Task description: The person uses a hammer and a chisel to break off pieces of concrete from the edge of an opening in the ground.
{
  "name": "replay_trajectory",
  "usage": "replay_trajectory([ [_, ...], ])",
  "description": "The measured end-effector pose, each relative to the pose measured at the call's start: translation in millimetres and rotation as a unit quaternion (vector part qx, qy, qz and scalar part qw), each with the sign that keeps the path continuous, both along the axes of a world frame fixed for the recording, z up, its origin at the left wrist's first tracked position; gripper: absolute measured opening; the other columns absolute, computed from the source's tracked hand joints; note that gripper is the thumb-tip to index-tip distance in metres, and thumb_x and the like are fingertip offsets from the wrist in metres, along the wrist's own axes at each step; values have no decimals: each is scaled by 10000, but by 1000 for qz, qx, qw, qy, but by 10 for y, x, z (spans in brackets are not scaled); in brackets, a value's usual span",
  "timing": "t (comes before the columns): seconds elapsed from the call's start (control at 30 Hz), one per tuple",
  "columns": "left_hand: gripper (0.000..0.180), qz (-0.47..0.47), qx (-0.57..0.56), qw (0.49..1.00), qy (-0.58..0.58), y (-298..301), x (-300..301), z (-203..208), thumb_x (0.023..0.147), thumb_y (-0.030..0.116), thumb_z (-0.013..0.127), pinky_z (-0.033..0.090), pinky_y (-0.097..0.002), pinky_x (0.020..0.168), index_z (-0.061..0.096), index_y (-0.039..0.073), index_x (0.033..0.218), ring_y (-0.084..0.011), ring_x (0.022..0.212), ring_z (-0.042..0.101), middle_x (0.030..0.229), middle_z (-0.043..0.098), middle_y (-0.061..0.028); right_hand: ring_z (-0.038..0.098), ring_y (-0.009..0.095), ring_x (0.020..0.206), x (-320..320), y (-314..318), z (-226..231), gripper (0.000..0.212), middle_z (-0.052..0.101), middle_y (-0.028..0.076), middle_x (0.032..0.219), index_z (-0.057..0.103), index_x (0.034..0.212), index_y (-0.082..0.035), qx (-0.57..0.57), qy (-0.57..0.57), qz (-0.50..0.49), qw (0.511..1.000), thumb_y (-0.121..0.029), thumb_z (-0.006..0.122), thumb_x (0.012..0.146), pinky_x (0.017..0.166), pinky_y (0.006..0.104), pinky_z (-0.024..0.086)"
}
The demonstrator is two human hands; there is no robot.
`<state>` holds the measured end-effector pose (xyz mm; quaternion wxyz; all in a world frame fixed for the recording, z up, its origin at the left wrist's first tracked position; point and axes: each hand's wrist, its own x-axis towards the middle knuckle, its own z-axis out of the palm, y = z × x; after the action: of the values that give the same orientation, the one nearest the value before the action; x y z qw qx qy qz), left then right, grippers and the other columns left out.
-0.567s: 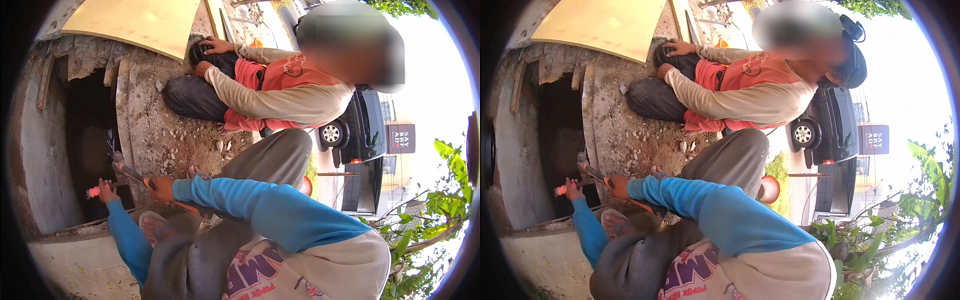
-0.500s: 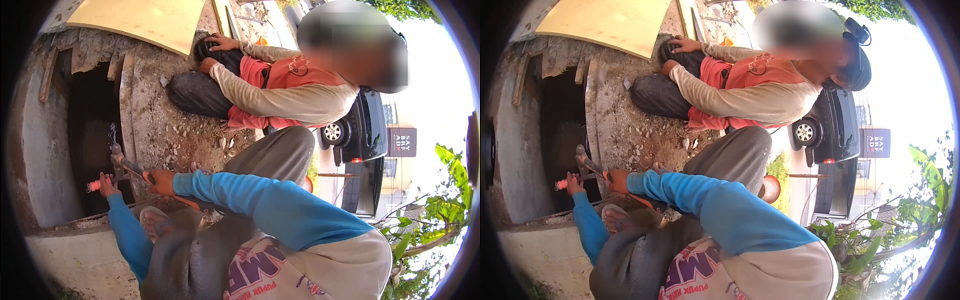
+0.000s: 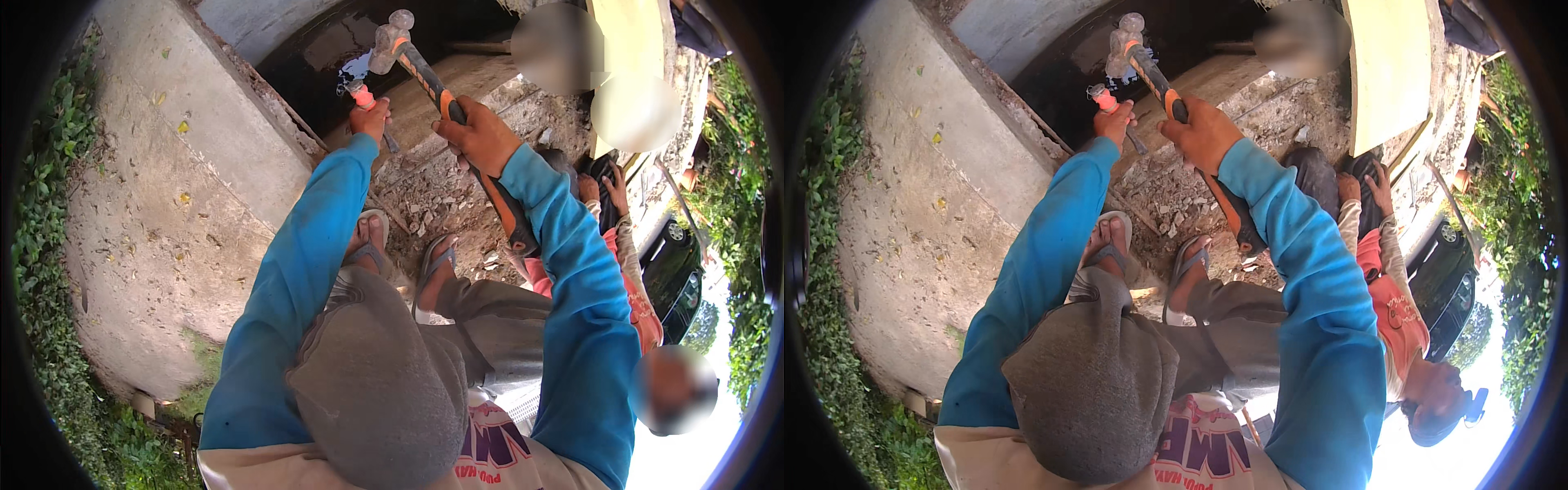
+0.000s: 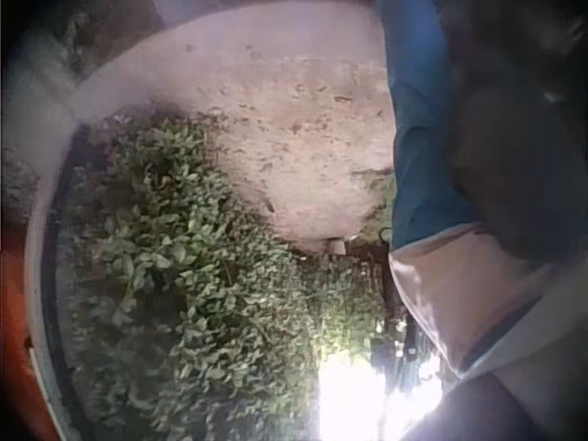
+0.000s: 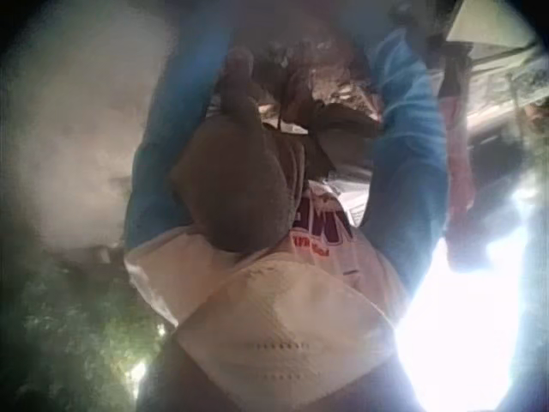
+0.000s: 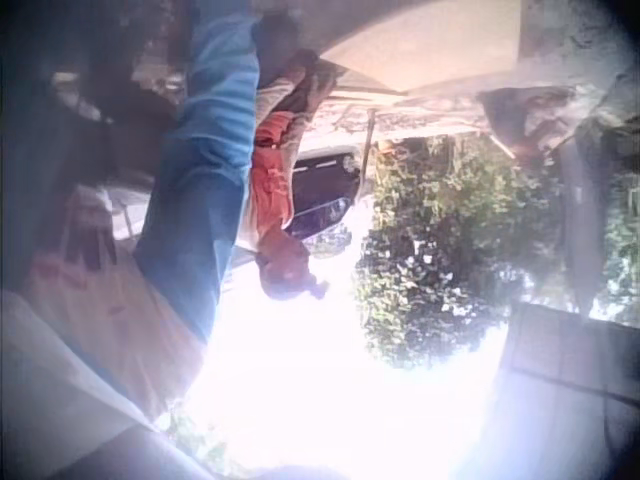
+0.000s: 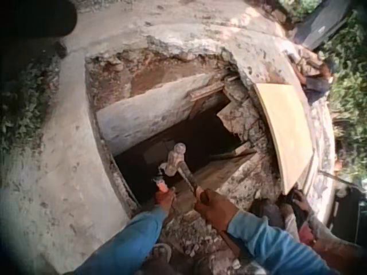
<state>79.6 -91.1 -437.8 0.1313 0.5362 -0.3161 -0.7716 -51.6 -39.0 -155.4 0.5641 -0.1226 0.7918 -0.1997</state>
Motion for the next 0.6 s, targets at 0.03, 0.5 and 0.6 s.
replay_trajectory([
  [0.03,181,-2,8,1000,0,-9,14,7,819,161,706,480,-301,506,598,25,767,-143,554,539,680,588,-57,588,184,483,-34,-116,20,308,573,106,637,506,906,23,-7,-8,19,1000,-262,610,860,448,334,481],
  [0.5,195,-27,18,999,-30,12,-171,77,813,152,683,477,-278,481,555,24,738,-125,548,553,644,573,-44,592,185,521,-444,-1097,-388,356,558,84,658,470,1011,18,-105,261,222,934,-303,577,899,438,345,483],
  [0.6,180,-12,29,999,-25,9,-129,23,815,151,678,483,-285,490,555,31,766,-126,546,548,653,570,-41,609,212,552,-301,-1064,-481,345,575,117,703,460,1016,24,102,22,256,961,-288,559,906,456,366,499],
])
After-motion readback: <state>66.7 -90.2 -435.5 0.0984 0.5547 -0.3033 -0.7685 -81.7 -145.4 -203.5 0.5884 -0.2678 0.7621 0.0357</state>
